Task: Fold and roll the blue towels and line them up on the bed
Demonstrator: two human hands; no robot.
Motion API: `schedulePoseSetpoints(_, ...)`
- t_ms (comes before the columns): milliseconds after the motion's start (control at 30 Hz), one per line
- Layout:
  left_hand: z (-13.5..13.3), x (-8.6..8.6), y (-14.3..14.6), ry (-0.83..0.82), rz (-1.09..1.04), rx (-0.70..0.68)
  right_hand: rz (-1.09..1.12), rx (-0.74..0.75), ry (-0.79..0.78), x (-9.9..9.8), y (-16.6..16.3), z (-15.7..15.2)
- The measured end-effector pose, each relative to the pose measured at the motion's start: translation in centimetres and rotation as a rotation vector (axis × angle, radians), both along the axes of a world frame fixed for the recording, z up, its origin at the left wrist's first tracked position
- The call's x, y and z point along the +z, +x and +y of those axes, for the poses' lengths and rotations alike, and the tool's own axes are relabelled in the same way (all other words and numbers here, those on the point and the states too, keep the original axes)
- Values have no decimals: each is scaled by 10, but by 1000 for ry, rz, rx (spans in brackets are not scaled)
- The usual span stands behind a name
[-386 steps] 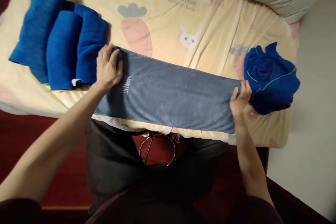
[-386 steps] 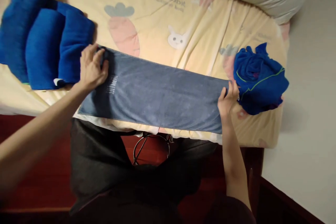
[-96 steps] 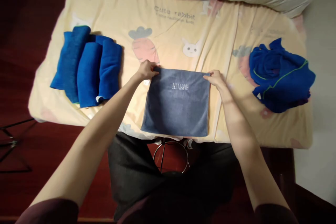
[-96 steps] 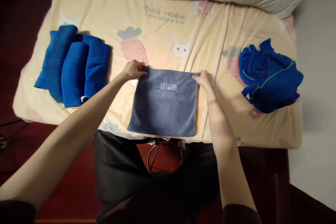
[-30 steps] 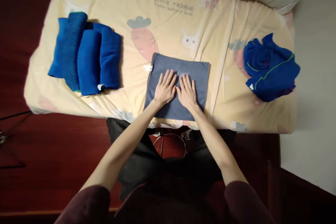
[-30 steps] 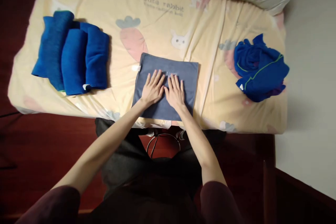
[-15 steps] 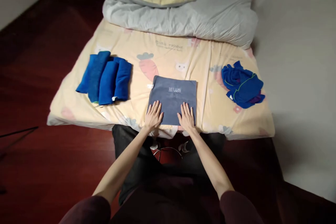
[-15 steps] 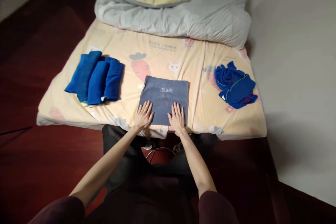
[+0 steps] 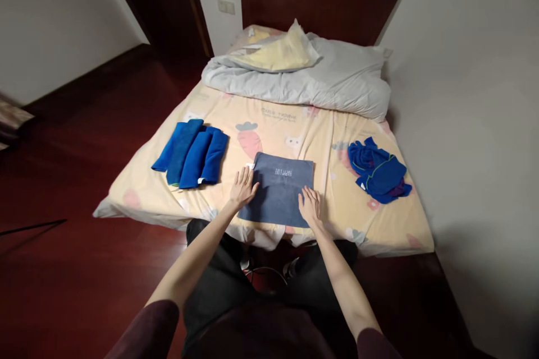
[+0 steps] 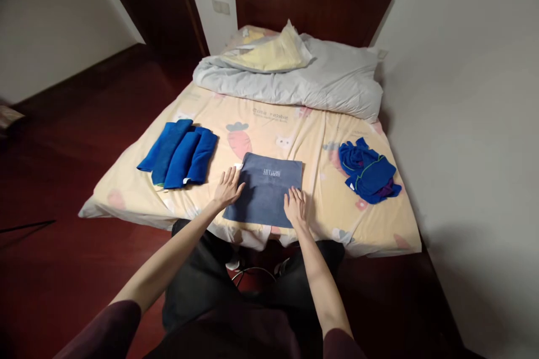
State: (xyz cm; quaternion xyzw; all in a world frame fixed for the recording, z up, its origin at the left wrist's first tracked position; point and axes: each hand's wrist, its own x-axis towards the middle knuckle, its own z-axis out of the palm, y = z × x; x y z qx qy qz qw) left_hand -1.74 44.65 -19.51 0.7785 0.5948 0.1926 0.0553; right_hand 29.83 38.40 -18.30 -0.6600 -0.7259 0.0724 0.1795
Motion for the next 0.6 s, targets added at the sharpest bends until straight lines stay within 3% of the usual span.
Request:
schedulePoseSetpoints(133,65,15,22,22,-2,-159,-23,-18,7,10,-11,79)
schedulePoseSetpoints(267,105,-6,36,19,-25,-198,-46,-20,-72,-13,-9,132)
schedulePoseSetpoints(433,123,-48,21,-52,-48,-104,-50,-84,-143,-53,18,152)
schedulePoseSetpoints(600,128,-63,6,-48,-56,-81,-99,-98,-58,-63,33,156)
